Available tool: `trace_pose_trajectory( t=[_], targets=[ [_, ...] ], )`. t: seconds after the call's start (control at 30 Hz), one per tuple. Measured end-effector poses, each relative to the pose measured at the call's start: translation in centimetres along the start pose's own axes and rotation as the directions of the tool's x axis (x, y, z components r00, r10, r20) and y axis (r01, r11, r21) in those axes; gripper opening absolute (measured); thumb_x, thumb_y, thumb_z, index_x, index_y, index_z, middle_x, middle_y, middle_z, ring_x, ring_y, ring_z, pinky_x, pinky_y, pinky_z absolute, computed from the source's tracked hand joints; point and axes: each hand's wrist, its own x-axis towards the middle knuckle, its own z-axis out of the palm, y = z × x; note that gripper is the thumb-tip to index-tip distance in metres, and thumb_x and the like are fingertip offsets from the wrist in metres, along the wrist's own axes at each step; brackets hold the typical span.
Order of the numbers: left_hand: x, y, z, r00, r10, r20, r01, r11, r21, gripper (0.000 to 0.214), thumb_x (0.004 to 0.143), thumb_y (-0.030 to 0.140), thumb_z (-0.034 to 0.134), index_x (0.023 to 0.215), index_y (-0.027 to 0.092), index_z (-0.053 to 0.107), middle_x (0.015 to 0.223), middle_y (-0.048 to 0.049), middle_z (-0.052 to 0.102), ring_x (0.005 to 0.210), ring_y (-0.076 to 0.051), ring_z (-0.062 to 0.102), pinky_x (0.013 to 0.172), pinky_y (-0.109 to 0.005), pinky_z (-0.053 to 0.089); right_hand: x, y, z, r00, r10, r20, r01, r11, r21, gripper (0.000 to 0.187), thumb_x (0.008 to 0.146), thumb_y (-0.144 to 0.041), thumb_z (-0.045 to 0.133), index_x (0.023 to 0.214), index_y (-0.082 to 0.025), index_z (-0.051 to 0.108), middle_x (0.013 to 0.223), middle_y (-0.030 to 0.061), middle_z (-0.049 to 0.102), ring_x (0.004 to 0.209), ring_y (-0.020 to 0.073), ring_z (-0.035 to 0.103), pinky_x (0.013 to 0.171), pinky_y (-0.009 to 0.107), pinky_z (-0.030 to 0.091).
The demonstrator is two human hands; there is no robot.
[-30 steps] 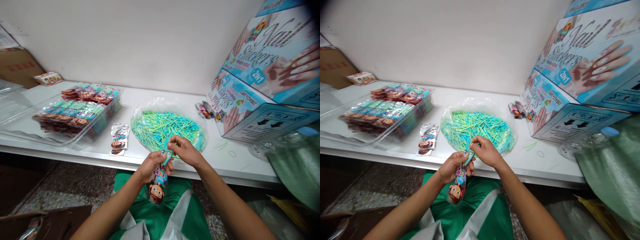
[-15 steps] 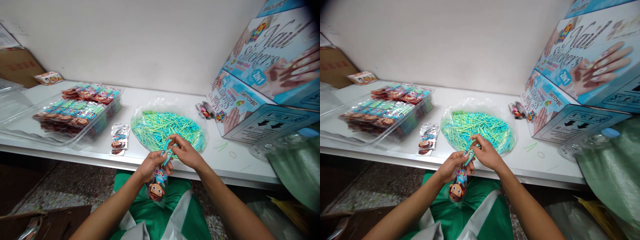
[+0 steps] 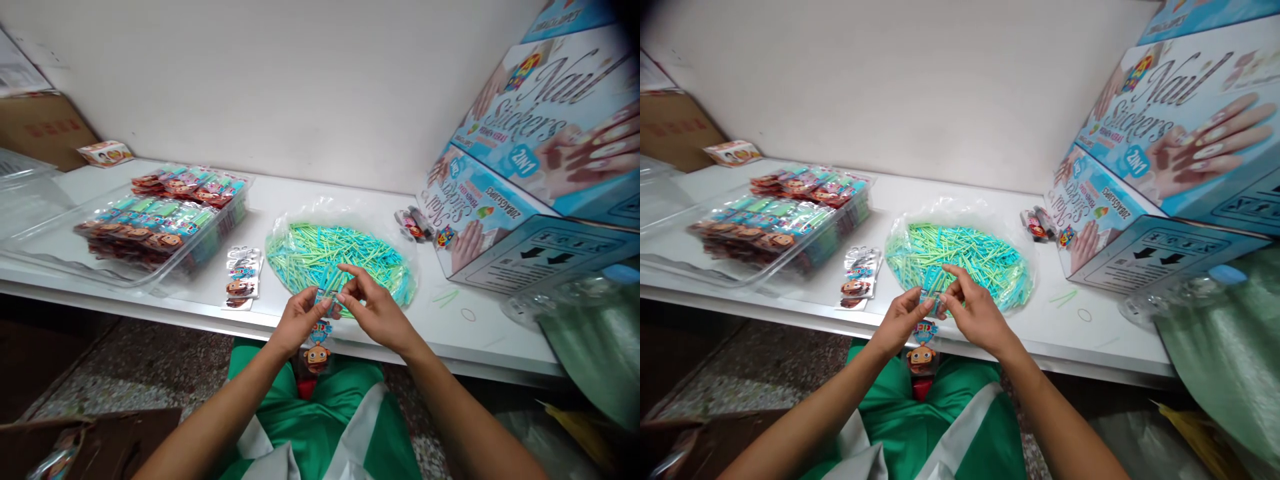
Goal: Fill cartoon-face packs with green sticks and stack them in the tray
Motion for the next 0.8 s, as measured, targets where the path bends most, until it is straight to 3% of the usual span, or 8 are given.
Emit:
trace_pose_trajectory(
  t=[0.13,0.3,0.57,0.8],
  targets=[
    [0.0,0.1,-0.2,1.000,-0.019,-0.007,0.018,0.999,-0.032,0.027,0.072,0.030,0.069,0.090,0.014,0.059,0.086,-0.0042,0.067,0.081,-0.018,0.064,0.076,-0.030,0.048,0.1,-0.6,-0.5,0.987,-0.159,0.022,0.161,0.977,-0.139,0.038,0.089,-0.020,0.043,0.127,-0.026,0.048,0.078,0.0008,0.058,0.076,0.0142,0.055,0.075,0.030,0.044],
    [-0.1,-0.1,-0.5,0.998,-0.067,0.003,0.067,0.996,-0.052,0.033,0.068,0.027,0.072,0.094,0.014,0.056,0.089,-0.0057,0.067,0.084,-0.021,0.065,0.074,-0.031,0.049,0.2,-0.8,-0.5,0.969,-0.241,0.062,0.249,0.943,-0.221,0.034,0.090,-0.018,0.042,0.121,-0.026,0.053,0.084,0.0033,0.057,0.080,0.0157,0.053,0.073,0.030,0.044],
    [-0.3,0.4,-0.8,0.998,-0.047,0.040,0.049,0.998,-0.033,0.042,0.065,0.020,0.075,0.102,0.015,0.056,0.101,-0.0082,0.064,0.094,-0.021,0.061,0.082,-0.033,0.047,0.2,-1.4,-1.0,0.952,-0.282,-0.120,0.258,0.948,-0.187,0.042,0.088,-0.019,0.048,0.129,-0.024,0.039,0.086,0.0010,0.057,0.078,0.0137,0.054,0.078,0.031,0.044],
    [-0.5,0.1,-0.7,0.998,-0.060,-0.025,0.059,0.998,-0.013,0.029,0.067,0.030,0.072,0.087,0.014,0.059,0.081,-0.0029,0.064,0.073,-0.017,0.063,0.067,-0.030,0.051,0.6,-2.2,-1.2,0.970,-0.181,-0.165,0.172,0.983,-0.065,0.042,0.088,-0.026,0.049,0.128,-0.025,0.038,0.082,0.0012,0.056,0.078,0.0148,0.055,0.078,0.034,0.045]
  ],
)
